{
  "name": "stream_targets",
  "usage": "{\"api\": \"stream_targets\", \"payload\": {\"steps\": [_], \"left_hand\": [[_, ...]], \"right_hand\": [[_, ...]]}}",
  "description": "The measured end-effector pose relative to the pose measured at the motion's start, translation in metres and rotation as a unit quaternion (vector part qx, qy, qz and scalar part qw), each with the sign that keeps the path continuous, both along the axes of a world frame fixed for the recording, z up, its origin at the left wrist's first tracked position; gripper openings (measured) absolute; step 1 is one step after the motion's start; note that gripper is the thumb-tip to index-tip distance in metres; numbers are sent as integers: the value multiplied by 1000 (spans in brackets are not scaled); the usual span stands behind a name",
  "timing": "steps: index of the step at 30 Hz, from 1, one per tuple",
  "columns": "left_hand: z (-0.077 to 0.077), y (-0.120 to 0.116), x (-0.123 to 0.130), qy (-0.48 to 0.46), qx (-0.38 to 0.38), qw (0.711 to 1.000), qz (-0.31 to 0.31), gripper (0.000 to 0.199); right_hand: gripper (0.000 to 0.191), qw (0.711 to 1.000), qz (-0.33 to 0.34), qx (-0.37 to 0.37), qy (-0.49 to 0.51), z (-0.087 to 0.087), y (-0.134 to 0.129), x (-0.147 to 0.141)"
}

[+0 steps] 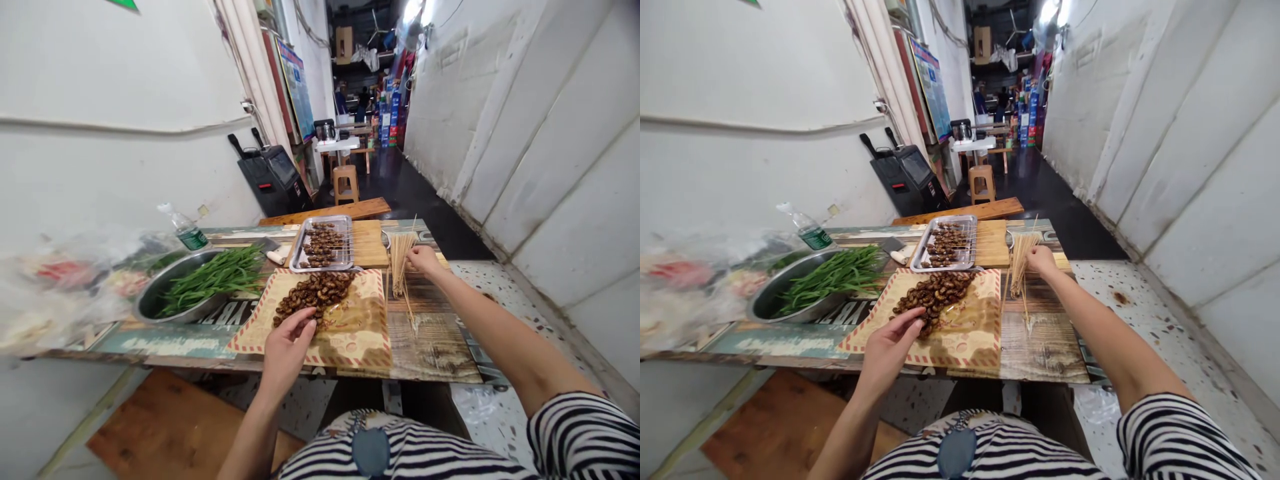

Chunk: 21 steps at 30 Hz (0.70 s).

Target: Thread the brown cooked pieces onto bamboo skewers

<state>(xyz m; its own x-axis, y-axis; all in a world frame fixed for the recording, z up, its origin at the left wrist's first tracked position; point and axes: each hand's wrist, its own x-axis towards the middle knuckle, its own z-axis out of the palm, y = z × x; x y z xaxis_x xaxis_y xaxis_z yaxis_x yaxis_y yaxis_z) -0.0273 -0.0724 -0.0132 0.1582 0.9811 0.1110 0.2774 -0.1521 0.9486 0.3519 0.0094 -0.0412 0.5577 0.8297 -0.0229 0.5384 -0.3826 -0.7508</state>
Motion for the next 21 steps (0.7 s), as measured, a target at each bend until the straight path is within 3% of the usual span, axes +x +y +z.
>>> {"api": "stream_targets", "payload": {"steps": [7,14,18,21], "left_hand": [[5,-4,3,-5,-1,1000,-7,36],[-1,0,2,-4,37,999,-4,36],[-3,8,1,104,110,988,-12,32],[1,17,5,236,160,957,-53,29]], "right_hand": [[27,997,24,39,-62,2,-6,-6],[25,976,56,139,-158,12,-26,-24],[22,955,83,201,-202,15,-35,-36],[21,939,87,241,-229,18,-44,-44]]}}
